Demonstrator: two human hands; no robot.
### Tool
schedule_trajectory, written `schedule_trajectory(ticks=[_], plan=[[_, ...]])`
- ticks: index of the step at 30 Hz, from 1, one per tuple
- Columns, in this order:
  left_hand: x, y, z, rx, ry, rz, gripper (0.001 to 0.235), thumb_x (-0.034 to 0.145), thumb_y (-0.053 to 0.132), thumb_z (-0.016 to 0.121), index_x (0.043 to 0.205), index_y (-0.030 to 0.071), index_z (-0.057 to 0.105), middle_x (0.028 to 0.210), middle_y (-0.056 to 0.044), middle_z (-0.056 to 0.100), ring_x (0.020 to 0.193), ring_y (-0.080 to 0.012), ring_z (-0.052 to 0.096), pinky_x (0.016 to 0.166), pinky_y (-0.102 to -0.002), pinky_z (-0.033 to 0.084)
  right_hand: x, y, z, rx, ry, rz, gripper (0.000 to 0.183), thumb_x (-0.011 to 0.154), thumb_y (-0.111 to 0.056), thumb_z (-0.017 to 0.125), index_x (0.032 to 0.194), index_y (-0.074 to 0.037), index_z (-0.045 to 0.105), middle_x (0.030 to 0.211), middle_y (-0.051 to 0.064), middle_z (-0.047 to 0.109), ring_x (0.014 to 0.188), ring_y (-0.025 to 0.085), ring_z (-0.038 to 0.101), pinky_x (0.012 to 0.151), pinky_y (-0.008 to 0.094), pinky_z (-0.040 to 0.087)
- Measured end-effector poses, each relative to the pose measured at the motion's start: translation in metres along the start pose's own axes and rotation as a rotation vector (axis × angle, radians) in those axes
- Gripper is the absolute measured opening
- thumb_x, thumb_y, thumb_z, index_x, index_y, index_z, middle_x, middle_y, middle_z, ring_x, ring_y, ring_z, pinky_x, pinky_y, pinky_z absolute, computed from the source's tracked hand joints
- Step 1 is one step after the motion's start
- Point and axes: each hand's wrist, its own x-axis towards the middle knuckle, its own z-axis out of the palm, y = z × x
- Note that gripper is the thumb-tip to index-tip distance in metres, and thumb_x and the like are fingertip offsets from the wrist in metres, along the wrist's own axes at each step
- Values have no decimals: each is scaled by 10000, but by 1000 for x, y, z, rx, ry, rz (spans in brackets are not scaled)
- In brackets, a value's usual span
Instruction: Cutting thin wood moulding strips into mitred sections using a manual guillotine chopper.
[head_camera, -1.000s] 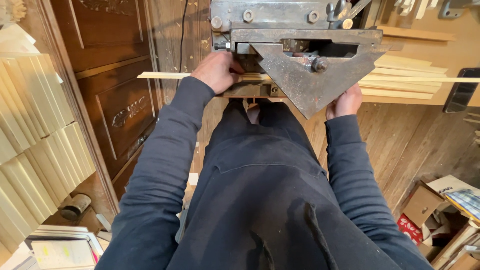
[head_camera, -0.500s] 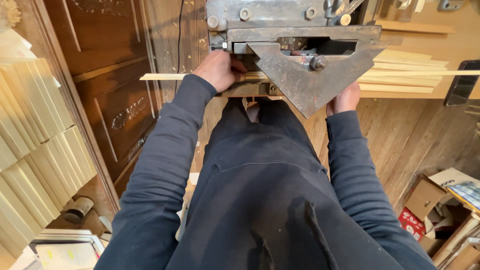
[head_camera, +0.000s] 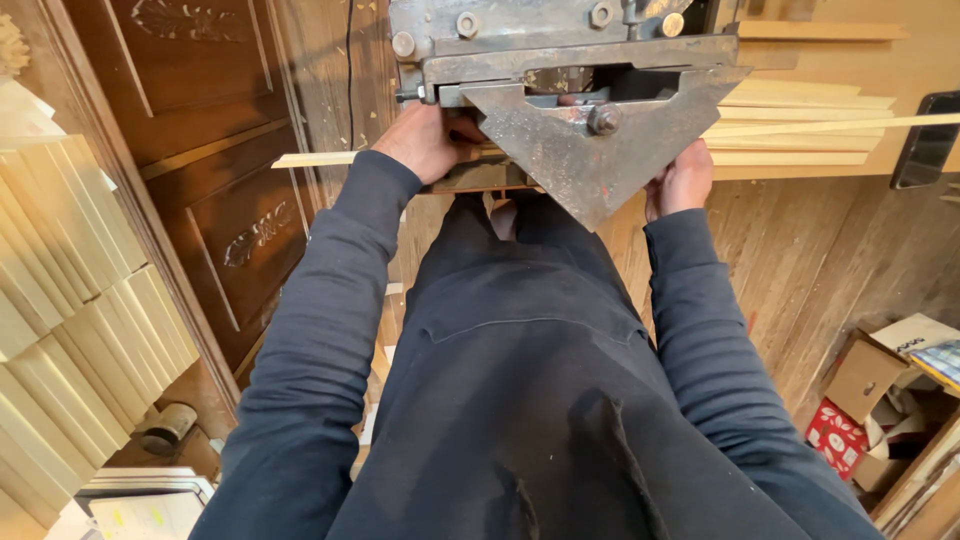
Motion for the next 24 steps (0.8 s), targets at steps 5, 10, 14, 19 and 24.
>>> schedule_trajectory(ticks=[5, 10, 14, 19, 24], plan=[[3, -7, 5, 20, 10, 24, 281, 847, 184, 763, 1104, 71, 769, 1074, -123, 775, 1008, -346, 711, 905, -408, 554, -6, -5, 6, -16, 10, 37, 201, 1115, -363, 551, 1019, -187, 552, 669, -78, 463, 530, 55, 372, 472, 260, 313], [4, -8, 6, 66, 28, 59, 334, 851, 224, 778, 1140, 58, 754, 1094, -152, 758, 1015, -383, 690, 885, -437, 549, -11, -16, 18, -22, -30, 52, 263, 1115, -416, 551, 999, -182, 566, 666, -79, 456, 516, 51, 345, 471, 260, 292], [6, -11, 8, 91, 21, 33, 379, 845, 273, 796, 1139, 42, 734, 1088, -171, 744, 1020, -400, 677, 870, -456, 545, -10, -12, 13, -31, -16, 39, 303, 1128, -457, 531, 1001, -183, 558, 680, -76, 463, 533, 57, 365, 490, 265, 304], [7, -14, 8, 94, 5, -19, 393, 836, 290, 793, 1138, 46, 728, 1092, -167, 743, 1026, -390, 684, 876, -451, 550, -10, -15, 17, -34, -1, 50, 310, 1116, -465, 505, 1006, -180, 561, 685, -72, 489, 512, 58, 363, 471, 263, 296], [6, -12, 8, 150, -3, -1, 385, 857, 293, 788, 1157, 58, 734, 1100, -177, 736, 1035, -403, 673, 877, -463, 543, -10, -18, 15, -34, -15, 48, 331, 1117, -474, 509, 1018, -163, 564, 711, -61, 508, 526, 65, 380, 479, 263, 336]])
